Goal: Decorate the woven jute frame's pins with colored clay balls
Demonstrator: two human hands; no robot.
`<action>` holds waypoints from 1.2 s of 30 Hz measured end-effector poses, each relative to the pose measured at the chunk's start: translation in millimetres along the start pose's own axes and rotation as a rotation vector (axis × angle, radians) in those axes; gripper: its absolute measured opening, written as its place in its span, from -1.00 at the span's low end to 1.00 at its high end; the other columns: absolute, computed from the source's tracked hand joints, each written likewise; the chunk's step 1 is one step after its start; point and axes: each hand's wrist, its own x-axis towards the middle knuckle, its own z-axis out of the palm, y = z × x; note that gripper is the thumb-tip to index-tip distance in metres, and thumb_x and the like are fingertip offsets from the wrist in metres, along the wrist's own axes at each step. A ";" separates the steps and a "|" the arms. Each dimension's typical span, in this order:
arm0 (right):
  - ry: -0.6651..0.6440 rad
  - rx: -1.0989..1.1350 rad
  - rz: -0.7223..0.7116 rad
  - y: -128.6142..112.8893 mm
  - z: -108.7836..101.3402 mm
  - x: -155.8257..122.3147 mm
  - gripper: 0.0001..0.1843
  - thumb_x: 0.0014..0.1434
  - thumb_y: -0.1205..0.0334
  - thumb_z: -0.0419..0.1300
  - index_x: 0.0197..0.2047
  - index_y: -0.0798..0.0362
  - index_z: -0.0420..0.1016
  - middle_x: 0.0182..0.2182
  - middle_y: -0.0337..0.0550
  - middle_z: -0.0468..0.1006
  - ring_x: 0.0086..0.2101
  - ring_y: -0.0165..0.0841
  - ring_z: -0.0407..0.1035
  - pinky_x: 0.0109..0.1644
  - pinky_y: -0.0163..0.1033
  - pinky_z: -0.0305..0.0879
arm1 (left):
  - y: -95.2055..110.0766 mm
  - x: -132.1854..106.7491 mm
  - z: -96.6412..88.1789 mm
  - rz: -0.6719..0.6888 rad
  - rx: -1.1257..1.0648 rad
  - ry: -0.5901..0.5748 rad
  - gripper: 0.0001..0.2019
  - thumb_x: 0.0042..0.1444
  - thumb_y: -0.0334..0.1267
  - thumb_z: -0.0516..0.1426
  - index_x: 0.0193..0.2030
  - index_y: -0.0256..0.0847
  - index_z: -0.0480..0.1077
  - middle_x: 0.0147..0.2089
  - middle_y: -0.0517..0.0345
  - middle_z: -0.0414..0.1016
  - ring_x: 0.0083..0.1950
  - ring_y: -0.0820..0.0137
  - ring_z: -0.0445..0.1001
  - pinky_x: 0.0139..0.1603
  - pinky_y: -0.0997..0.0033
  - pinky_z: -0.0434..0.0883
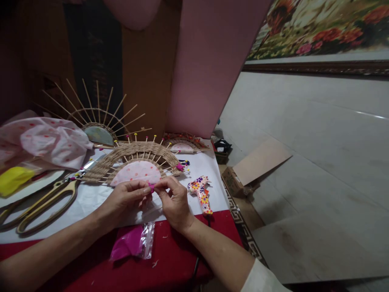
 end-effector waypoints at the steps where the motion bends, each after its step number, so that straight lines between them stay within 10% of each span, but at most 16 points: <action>1: -0.001 -0.005 0.005 -0.2 -0.1 0.0 -0.90 0.17 0.30 0.17 -0.39 0.03 0.46 -0.42 -0.22 0.45 -0.36 -0.38 0.34 -0.28 -0.28 0.26 | -0.5 0.2 -0.1 0.006 0.003 0.002 -0.79 -0.04 -0.21 0.27 -0.52 -0.31 0.42 -0.57 0.21 0.42 -0.58 0.56 0.24 -0.53 0.56 0.16; 36: -0.030 -0.039 0.119 1.3 0.9 -2.2 -0.83 0.21 0.16 0.12 -0.32 0.05 0.45 -0.43 -0.19 0.47 -0.47 -0.42 0.30 -0.43 -0.31 0.23 | 1.0 -1.2 3.3 0.024 0.091 0.085 -0.78 -0.13 -0.18 0.32 -0.47 -0.30 0.47 -0.55 0.23 0.44 -0.60 0.58 0.26 -0.56 0.58 0.21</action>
